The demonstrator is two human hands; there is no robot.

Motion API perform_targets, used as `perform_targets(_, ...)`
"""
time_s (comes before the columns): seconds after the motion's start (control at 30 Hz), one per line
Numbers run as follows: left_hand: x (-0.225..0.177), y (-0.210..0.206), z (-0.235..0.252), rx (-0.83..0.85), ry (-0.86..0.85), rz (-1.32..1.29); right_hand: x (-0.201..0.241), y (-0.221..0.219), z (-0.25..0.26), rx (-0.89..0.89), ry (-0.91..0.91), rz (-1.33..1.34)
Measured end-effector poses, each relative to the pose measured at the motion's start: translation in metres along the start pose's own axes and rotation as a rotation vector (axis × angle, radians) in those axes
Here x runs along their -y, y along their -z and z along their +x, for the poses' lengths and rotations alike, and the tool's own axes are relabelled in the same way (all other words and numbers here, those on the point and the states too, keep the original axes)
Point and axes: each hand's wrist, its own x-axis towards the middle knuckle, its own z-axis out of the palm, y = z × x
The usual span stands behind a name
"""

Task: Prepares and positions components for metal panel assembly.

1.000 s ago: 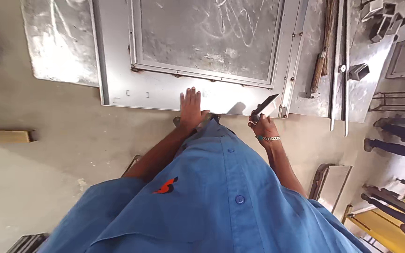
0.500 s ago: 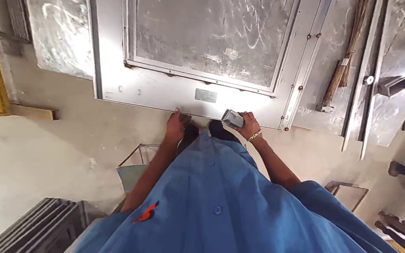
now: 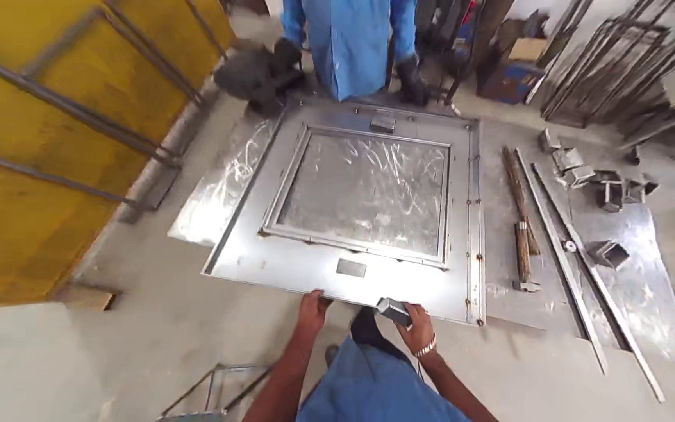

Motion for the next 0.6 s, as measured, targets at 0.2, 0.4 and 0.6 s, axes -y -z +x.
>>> perform_targets(0.2,-0.022,-0.002,-0.067,0.028,0.022,-0.05,0.01,0.04,-0.033,-0.377,0.103,0.081)
perform_targets(0.4,-0.067,0.006,-0.193,0.071,0.005,-0.004,0.05,0.118,-0.06,-0.762,0.323,0.286)
perform_targets(0.6,-0.112,0.025,-0.331,0.089,-0.068,0.066,0.119,0.199,-0.077,-1.091,0.639,0.256)
